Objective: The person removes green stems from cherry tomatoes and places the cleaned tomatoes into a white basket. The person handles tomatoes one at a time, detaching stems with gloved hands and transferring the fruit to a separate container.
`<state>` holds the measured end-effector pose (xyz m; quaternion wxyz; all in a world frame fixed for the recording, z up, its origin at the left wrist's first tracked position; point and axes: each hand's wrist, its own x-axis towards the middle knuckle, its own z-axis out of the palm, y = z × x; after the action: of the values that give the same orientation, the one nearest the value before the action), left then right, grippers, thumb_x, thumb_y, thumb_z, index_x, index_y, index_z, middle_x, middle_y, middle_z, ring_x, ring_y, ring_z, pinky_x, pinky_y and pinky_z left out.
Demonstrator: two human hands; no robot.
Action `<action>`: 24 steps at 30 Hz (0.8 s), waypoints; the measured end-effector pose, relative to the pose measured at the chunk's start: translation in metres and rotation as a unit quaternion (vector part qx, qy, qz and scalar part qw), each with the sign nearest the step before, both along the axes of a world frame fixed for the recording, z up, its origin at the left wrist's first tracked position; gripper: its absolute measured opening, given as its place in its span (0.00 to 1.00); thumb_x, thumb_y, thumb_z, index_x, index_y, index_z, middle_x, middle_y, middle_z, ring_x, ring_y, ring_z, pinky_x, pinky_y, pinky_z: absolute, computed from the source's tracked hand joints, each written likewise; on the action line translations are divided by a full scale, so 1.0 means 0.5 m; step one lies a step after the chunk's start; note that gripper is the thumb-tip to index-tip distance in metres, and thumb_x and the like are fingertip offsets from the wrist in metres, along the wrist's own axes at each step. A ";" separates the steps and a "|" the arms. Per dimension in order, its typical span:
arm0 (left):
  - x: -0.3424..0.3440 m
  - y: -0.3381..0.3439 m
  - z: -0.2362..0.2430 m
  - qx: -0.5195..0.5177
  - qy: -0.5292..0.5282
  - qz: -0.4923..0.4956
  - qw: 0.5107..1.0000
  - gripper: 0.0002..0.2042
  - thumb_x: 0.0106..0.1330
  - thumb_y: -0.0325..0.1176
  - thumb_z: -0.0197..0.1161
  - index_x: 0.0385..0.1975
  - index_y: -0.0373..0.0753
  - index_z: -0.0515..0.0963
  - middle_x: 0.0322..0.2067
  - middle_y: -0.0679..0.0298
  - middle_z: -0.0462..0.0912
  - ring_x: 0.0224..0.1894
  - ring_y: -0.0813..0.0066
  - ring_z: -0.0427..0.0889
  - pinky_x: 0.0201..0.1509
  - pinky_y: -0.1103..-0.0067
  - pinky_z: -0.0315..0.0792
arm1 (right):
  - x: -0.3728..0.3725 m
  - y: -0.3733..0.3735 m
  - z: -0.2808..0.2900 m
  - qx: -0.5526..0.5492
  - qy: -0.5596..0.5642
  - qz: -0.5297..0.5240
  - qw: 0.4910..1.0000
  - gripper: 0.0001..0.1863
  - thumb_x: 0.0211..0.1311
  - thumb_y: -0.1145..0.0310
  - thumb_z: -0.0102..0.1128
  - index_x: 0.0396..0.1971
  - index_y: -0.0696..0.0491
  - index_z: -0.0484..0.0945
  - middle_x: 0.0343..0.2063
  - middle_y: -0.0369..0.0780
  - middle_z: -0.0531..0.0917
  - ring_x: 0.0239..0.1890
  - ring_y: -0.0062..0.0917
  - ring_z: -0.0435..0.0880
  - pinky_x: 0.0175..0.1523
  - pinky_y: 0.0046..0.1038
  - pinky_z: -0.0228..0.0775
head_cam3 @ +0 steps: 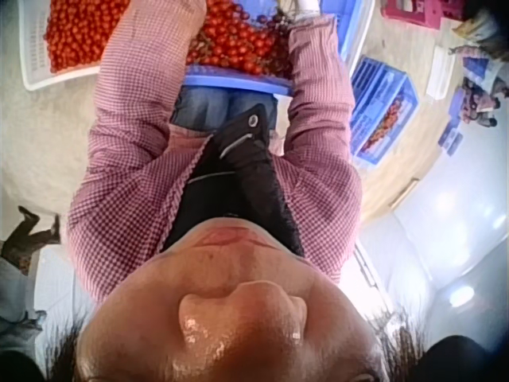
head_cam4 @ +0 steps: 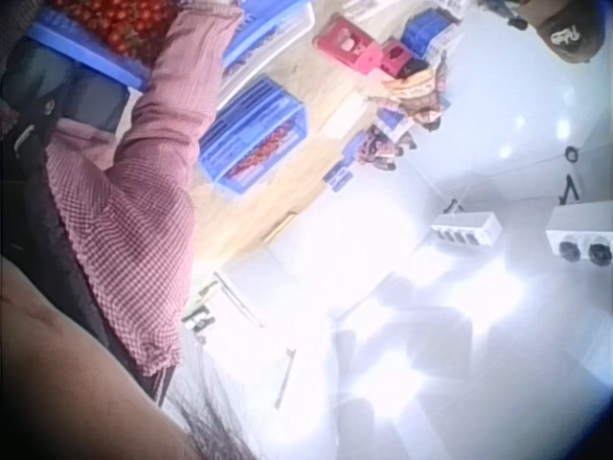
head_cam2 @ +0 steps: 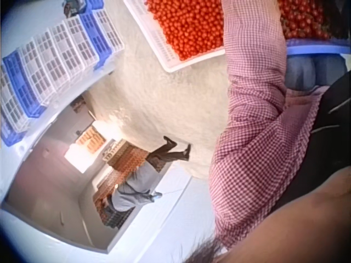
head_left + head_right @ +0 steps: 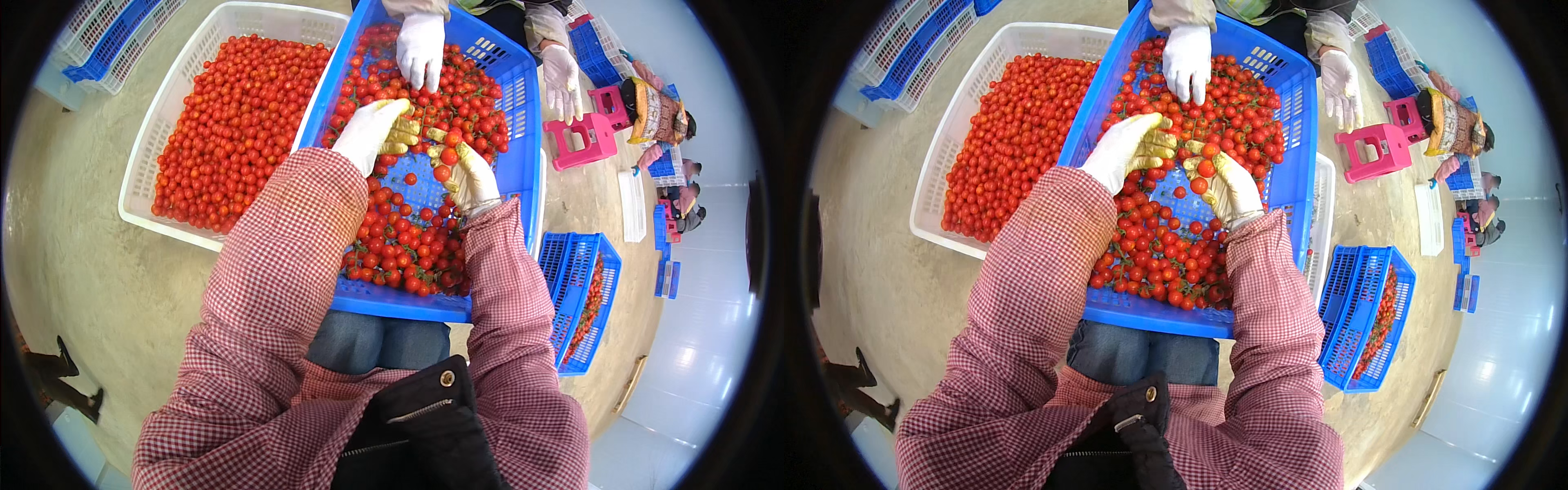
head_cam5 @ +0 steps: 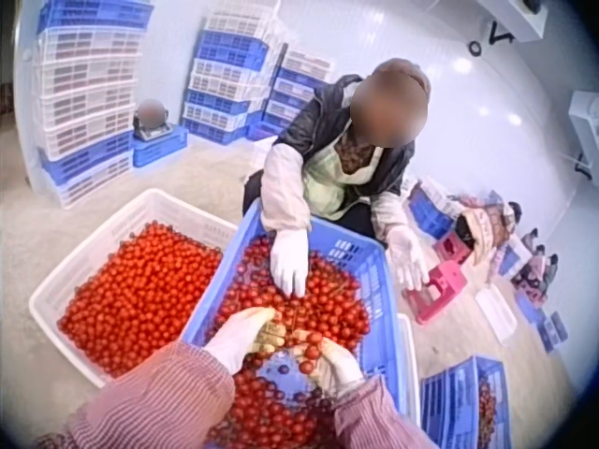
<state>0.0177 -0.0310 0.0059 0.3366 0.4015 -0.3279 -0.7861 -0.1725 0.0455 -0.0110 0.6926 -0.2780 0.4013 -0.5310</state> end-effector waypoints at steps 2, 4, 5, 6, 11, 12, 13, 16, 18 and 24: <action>-0.010 0.013 -0.004 0.038 -0.026 -0.048 0.998 0.19 0.64 0.48 0.49 0.40 0.38 0.73 0.35 0.59 0.79 0.35 0.72 0.79 0.35 0.78 0.73 | 0.005 -0.003 0.023 -0.014 -0.061 0.029 0.998 0.25 0.62 0.61 0.47 0.53 0.62 0.62 0.38 0.44 0.78 0.34 0.24 0.79 0.32 0.19 0.72; -0.018 0.027 -0.007 0.094 -0.013 -0.122 0.988 0.21 0.64 0.52 0.47 0.42 0.39 0.72 0.35 0.60 0.79 0.35 0.72 0.79 0.35 0.78 0.74 | 0.015 -0.004 0.036 -0.043 -0.081 0.039 0.995 0.25 0.61 0.62 0.49 0.54 0.62 0.61 0.41 0.46 0.77 0.39 0.28 0.79 0.40 0.25 0.76; -0.025 0.036 -0.008 0.110 0.022 -0.149 0.982 0.23 0.64 0.55 0.45 0.42 0.40 0.72 0.35 0.62 0.79 0.36 0.74 0.79 0.34 0.78 0.74 | 0.023 -0.003 0.039 -0.052 -0.065 0.018 0.996 0.26 0.61 0.62 0.49 0.54 0.62 0.61 0.41 0.46 0.77 0.40 0.28 0.79 0.41 0.26 0.76; -0.027 0.039 -0.009 0.129 0.055 -0.181 0.974 0.22 0.65 0.54 0.43 0.42 0.41 0.71 0.36 0.64 0.79 0.35 0.76 0.79 0.32 0.79 0.74 | 0.030 -0.003 0.042 -0.043 -0.035 -0.016 0.998 0.26 0.61 0.62 0.50 0.54 0.62 0.61 0.41 0.46 0.77 0.41 0.29 0.78 0.42 0.26 0.75; -0.032 0.050 -0.022 0.136 0.151 -0.139 0.969 0.19 0.68 0.49 0.41 0.46 0.42 0.69 0.35 0.66 0.77 0.30 0.76 0.79 0.25 0.81 0.75 | 0.054 0.002 0.054 -0.085 0.025 -0.051 0.995 0.25 0.59 0.63 0.54 0.53 0.61 0.64 0.46 0.44 0.75 0.44 0.29 0.77 0.41 0.26 0.75; -0.033 0.048 -0.024 0.135 0.151 -0.148 0.968 0.18 0.68 0.48 0.42 0.46 0.42 0.68 0.35 0.65 0.77 0.30 0.75 0.79 0.24 0.82 0.75 | 0.056 0.000 0.057 -0.093 0.030 -0.050 0.994 0.25 0.59 0.63 0.54 0.53 0.61 0.64 0.46 0.44 0.75 0.44 0.29 0.76 0.41 0.26 0.75; -0.035 0.046 -0.026 0.134 0.152 -0.158 0.966 0.18 0.67 0.48 0.43 0.47 0.42 0.68 0.36 0.65 0.77 0.30 0.75 0.79 0.24 0.82 0.75 | 0.056 -0.001 0.060 -0.104 0.032 -0.051 0.993 0.25 0.59 0.64 0.54 0.53 0.60 0.64 0.46 0.43 0.75 0.45 0.29 0.76 0.40 0.26 0.75; -0.039 0.032 -0.029 0.129 0.198 -0.142 0.961 0.16 0.66 0.43 0.48 0.46 0.39 0.70 0.38 0.62 0.77 0.32 0.73 0.80 0.22 0.85 0.74 | 0.032 -0.004 0.077 -0.112 0.077 -0.060 0.989 0.25 0.58 0.61 0.55 0.52 0.60 0.66 0.44 0.42 0.76 0.44 0.28 0.76 0.37 0.25 0.74; -0.033 0.018 -0.027 0.112 0.195 -0.129 0.966 0.15 0.65 0.40 0.51 0.44 0.37 0.72 0.39 0.61 0.77 0.34 0.73 0.80 0.22 0.87 0.74 | -0.017 0.010 0.098 -0.144 0.184 -0.156 0.960 0.21 0.58 0.63 0.53 0.48 0.61 0.69 0.41 0.43 0.78 0.42 0.26 0.77 0.39 0.25 0.73; -0.001 -0.012 -0.013 0.092 0.307 0.136 0.937 0.11 0.64 0.37 0.51 0.37 0.36 0.73 0.27 0.61 0.78 0.27 0.74 0.77 0.23 0.85 0.69 | -0.196 0.081 0.132 -0.180 0.568 -0.497 0.631 0.20 0.42 0.82 0.53 0.41 0.59 0.74 0.39 0.43 0.78 0.42 0.27 0.76 0.47 0.26 0.68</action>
<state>0.0169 -0.0371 -0.0007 0.4865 0.2104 -0.0769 -0.8445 -0.2705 0.0858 0.0548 -0.1043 -0.4025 0.6891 -0.5935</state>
